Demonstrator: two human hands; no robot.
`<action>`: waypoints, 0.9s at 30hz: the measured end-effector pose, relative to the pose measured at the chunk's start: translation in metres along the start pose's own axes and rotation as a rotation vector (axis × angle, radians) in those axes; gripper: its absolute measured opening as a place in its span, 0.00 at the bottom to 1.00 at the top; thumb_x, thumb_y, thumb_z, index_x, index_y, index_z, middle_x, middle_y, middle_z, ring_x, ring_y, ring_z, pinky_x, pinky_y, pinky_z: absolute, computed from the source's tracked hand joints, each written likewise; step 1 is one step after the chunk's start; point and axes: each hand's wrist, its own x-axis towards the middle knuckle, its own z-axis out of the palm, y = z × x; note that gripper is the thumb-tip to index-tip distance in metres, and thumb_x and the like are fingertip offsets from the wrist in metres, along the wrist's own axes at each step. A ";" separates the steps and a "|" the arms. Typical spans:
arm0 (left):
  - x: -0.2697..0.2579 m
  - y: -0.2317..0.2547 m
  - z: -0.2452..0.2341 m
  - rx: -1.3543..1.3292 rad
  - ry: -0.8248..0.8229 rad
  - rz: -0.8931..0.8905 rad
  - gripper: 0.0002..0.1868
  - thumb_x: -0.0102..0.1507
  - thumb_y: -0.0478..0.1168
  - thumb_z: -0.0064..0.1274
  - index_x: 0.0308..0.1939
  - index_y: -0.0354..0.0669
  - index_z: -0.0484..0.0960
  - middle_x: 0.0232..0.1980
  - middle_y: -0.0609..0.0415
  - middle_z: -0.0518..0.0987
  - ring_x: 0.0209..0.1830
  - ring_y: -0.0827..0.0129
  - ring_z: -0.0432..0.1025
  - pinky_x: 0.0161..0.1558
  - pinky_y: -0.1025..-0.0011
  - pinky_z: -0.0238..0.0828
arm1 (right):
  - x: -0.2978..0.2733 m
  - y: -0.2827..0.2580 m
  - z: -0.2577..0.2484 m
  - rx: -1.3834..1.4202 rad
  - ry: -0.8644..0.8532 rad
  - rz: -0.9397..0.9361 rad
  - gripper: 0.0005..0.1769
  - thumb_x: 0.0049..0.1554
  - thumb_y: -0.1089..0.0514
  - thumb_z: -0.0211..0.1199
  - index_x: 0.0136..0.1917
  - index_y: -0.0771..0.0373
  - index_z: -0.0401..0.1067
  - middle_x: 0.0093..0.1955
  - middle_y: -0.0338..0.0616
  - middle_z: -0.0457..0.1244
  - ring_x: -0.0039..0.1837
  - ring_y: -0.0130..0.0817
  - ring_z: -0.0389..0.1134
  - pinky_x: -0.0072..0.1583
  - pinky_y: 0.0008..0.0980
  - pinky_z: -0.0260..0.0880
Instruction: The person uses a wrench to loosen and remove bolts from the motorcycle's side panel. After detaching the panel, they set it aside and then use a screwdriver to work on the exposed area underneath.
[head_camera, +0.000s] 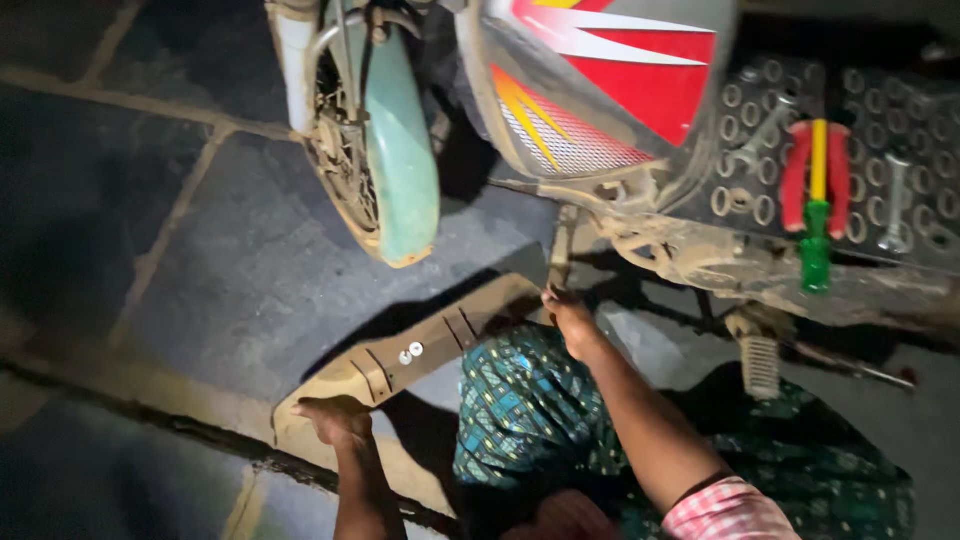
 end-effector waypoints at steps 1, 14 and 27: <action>0.003 0.001 -0.003 0.010 0.004 -0.011 0.52 0.59 0.78 0.39 0.72 0.41 0.64 0.75 0.51 0.68 0.69 0.56 0.66 0.67 0.55 0.65 | -0.001 0.004 0.003 0.085 -0.021 0.038 0.17 0.64 0.53 0.61 0.61 0.64 0.75 0.57 0.41 0.67 0.60 0.32 0.64 0.63 0.34 0.63; 0.039 0.013 0.016 0.279 -0.175 -0.102 0.45 0.62 0.69 0.42 0.69 0.37 0.66 0.70 0.46 0.71 0.63 0.55 0.70 0.62 0.57 0.70 | 0.016 0.046 0.001 0.501 -0.482 0.473 0.17 0.63 0.52 0.57 0.59 0.64 0.76 0.55 0.45 0.71 0.56 0.36 0.70 0.59 0.38 0.70; 0.073 0.011 0.047 0.463 -0.159 -0.046 0.38 0.64 0.60 0.46 0.67 0.32 0.69 0.65 0.42 0.74 0.56 0.54 0.73 0.56 0.58 0.74 | 0.024 0.032 0.002 -0.163 -0.701 -0.039 0.16 0.63 0.55 0.57 0.59 0.67 0.73 0.55 0.46 0.68 0.56 0.36 0.67 0.58 0.37 0.68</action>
